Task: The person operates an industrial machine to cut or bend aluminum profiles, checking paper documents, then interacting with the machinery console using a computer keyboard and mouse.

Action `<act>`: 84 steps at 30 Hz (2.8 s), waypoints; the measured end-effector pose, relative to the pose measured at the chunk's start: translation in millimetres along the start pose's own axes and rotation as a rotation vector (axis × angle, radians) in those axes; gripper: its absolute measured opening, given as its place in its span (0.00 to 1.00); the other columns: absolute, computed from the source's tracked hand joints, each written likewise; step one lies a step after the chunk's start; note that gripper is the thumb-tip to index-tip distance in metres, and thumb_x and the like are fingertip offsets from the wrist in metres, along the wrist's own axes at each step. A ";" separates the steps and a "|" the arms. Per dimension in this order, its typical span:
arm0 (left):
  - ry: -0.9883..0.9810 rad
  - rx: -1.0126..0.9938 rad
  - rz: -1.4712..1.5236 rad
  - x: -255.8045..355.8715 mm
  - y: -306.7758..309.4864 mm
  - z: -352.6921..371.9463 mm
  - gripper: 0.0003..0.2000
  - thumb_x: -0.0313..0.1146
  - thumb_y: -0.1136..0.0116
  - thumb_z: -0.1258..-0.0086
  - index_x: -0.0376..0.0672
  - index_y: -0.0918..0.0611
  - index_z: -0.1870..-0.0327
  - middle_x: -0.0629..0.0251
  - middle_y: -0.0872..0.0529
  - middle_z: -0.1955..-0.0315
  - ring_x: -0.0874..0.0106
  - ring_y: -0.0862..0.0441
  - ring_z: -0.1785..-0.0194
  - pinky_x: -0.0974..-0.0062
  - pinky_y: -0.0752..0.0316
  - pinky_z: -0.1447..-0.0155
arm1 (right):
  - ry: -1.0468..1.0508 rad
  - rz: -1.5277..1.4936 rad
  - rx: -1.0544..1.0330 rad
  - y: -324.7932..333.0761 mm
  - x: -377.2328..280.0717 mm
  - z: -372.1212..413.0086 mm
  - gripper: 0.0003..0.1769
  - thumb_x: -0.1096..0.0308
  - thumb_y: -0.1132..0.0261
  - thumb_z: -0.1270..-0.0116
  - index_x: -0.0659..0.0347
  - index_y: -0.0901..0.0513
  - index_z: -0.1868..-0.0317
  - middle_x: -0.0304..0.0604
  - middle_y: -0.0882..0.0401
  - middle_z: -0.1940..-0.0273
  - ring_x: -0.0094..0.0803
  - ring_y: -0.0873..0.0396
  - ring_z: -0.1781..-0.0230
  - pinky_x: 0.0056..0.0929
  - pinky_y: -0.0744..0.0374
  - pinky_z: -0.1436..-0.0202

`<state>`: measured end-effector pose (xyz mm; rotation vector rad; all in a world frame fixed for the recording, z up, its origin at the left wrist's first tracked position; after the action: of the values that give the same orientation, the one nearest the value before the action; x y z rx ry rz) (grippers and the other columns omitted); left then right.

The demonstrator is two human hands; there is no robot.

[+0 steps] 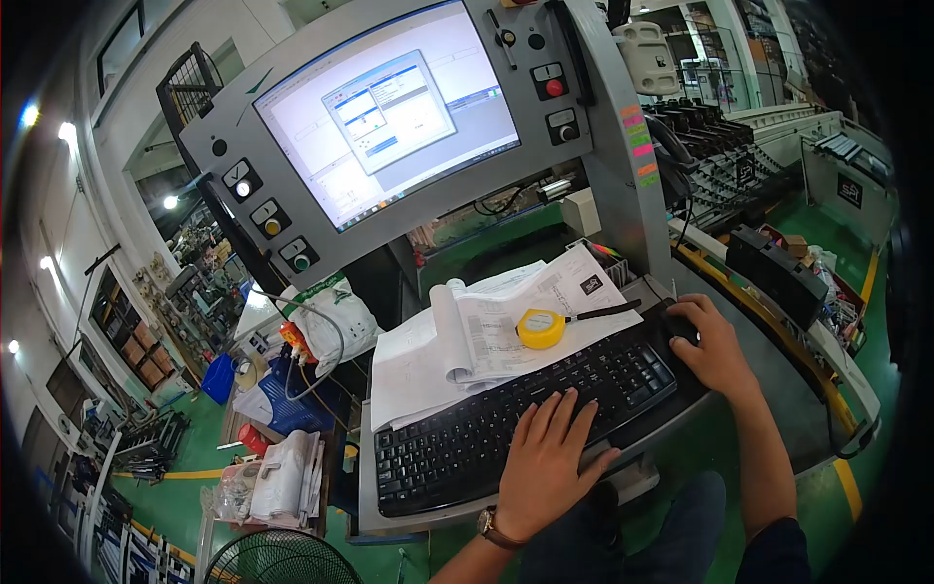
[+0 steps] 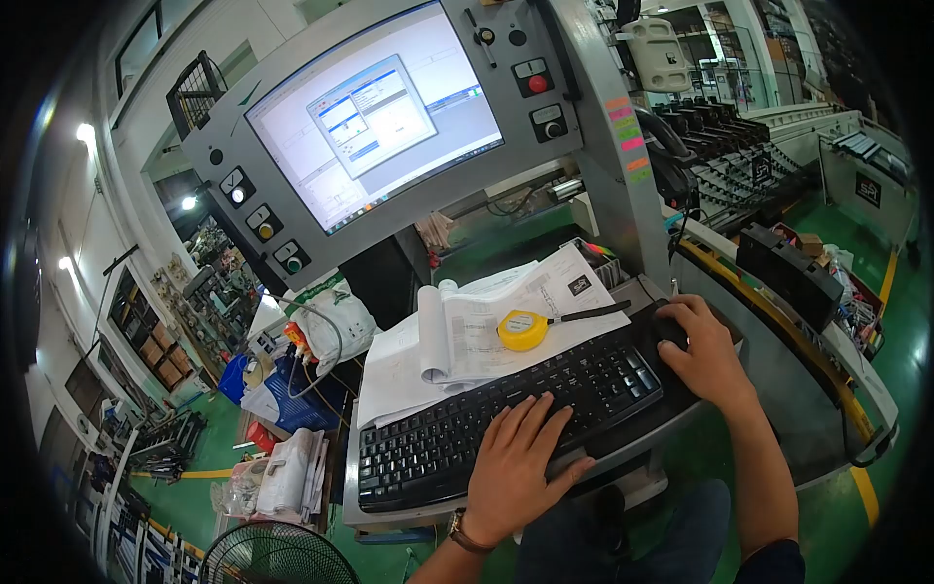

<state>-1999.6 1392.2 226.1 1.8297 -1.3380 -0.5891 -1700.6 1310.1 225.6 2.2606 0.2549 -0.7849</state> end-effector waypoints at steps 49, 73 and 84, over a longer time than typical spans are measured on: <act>0.010 -0.002 0.008 0.1 0.2 0.4 0.34 0.57 0.25 0.23 0.42 0.14 0.25 0.47 0.16 0.24 0.49 0.21 0.19 0.47 0.30 0.14 | 0.005 0.005 -0.003 1.5 -5.1 -0.6 0.26 0.66 0.26 0.35 0.60 0.13 0.36 0.50 0.17 0.29 0.58 0.15 0.29 0.50 0.18 0.25; -0.059 0.107 0.171 -3.7 12.4 3.7 0.32 0.48 0.17 0.30 0.41 0.11 0.29 0.49 0.13 0.27 0.50 0.17 0.23 0.46 0.27 0.17 | 0.057 -0.016 -0.021 1.2 -0.9 -1.0 0.27 0.63 0.26 0.34 0.59 0.13 0.34 0.49 0.16 0.30 0.55 0.17 0.28 0.47 0.19 0.25; 0.482 0.288 -0.132 -124.6 109.7 124.2 0.28 0.36 0.23 0.25 0.36 0.15 0.27 0.47 0.14 0.28 0.44 0.21 0.23 0.46 0.31 0.16 | 0.194 0.038 0.126 1.3 1.8 3.0 0.19 0.62 0.25 0.26 0.58 0.10 0.39 0.50 0.16 0.31 0.54 0.18 0.28 0.48 0.21 0.25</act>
<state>-2197.5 1454.1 231.6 2.1302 -1.0167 -0.0043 -1700.0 1307.0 223.6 2.4565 0.2587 -0.5766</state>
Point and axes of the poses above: each hand's wrist, its own z-axis away from the middle knuckle, its own y-axis out of the back of the hand, x = y × z, the point moved 3 cm from there along -z, towards the middle knuckle
